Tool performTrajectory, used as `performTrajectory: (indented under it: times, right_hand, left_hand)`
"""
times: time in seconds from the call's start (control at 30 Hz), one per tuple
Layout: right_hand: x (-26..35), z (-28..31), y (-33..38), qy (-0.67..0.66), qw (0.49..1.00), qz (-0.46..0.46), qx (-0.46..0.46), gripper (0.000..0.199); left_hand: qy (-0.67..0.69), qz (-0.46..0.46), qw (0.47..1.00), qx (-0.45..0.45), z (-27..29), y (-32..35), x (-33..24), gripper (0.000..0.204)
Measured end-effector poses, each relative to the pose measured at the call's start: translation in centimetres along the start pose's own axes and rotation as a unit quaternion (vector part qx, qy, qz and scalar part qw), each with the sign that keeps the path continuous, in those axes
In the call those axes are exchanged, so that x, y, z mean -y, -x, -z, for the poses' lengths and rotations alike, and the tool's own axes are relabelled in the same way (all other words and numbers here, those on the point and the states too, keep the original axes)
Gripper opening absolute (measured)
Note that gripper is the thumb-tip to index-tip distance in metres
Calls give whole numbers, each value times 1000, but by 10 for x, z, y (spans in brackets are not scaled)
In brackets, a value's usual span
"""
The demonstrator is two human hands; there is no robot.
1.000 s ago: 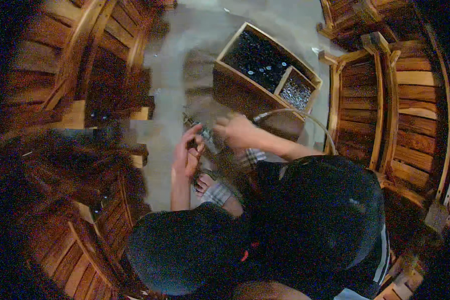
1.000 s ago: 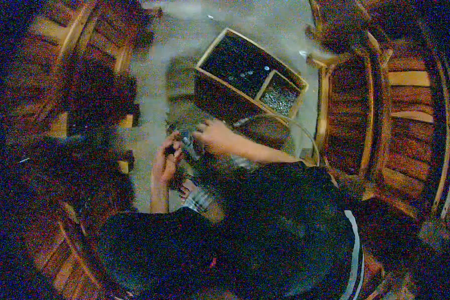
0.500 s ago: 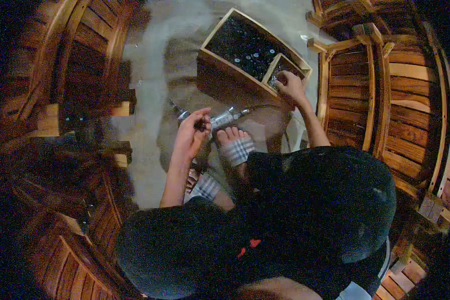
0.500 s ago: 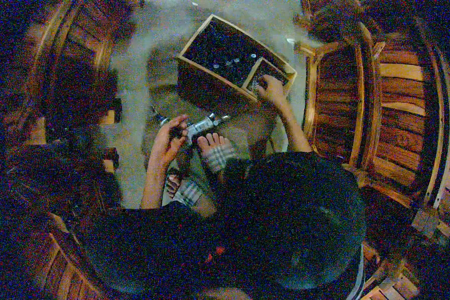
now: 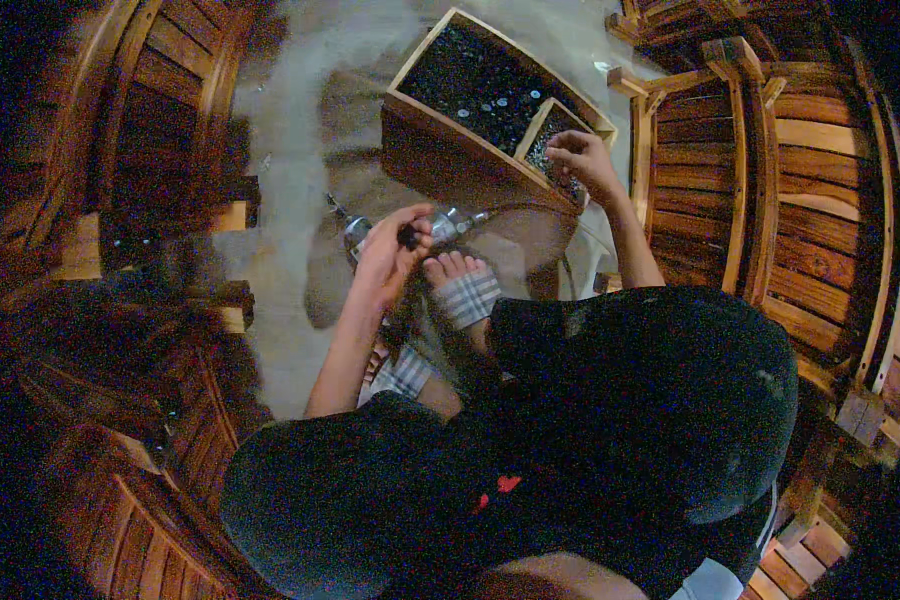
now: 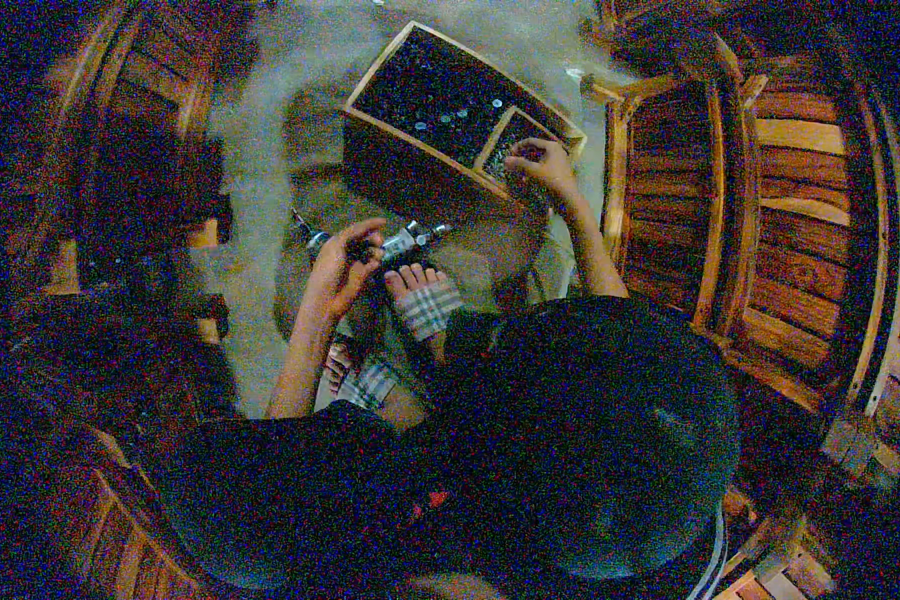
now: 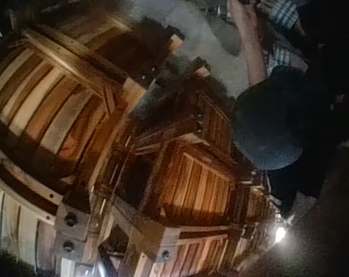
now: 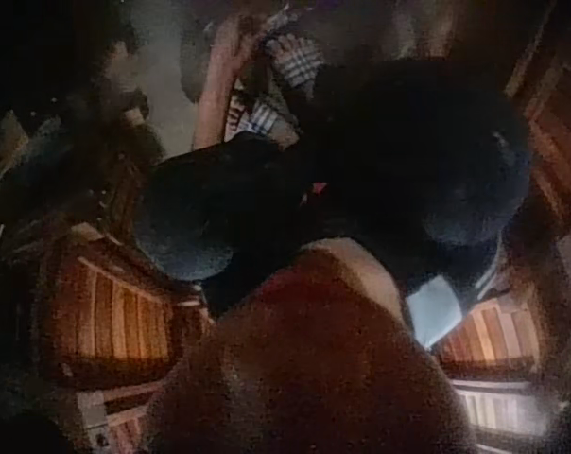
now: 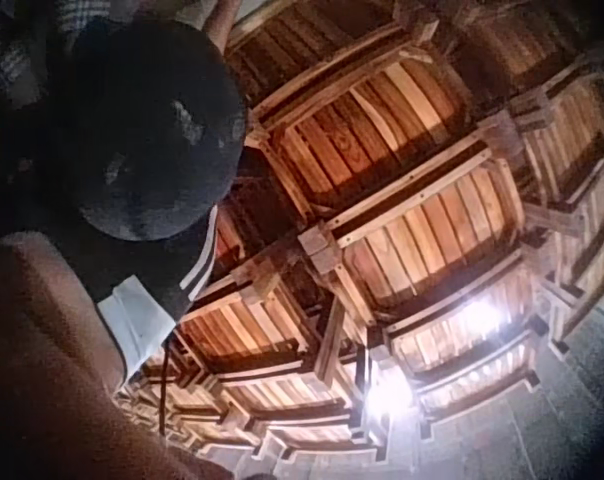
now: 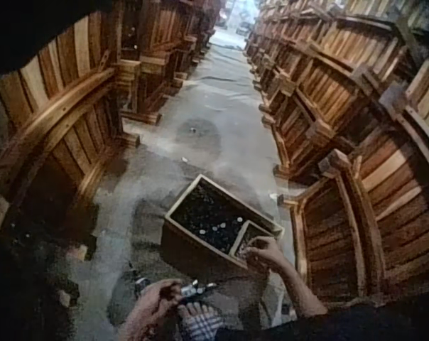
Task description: Attaching plastic floor protectors to wooden furniture frames using a power drill.
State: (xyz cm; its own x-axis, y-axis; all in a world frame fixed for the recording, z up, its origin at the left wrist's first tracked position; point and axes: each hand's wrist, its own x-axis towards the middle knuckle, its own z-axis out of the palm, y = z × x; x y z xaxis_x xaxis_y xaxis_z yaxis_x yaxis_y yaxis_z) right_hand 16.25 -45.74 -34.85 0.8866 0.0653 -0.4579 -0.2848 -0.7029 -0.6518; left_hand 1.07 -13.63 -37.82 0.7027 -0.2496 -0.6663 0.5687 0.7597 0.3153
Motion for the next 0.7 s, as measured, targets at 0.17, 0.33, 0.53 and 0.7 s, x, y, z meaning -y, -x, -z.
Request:
performTrajectory:
  times: [0.17,0.33,0.53,0.7]
  right_hand:
    - [85,-4,46,-110,984,90,103,21]
    - [134,-51,74,-16,954,214,211,23]
    - [147,-66,77,97,911,352,192,26]
    - [133,-40,66,51,954,264,134,23]
  left_hand:
    - [-34,34,996,79,-37,-25,1,32]
    - [57,65,988,130,-63,-38,7,35]
    - [64,61,991,96,-54,-25,4,35]
    - [112,44,975,185,-44,-27,3,38]
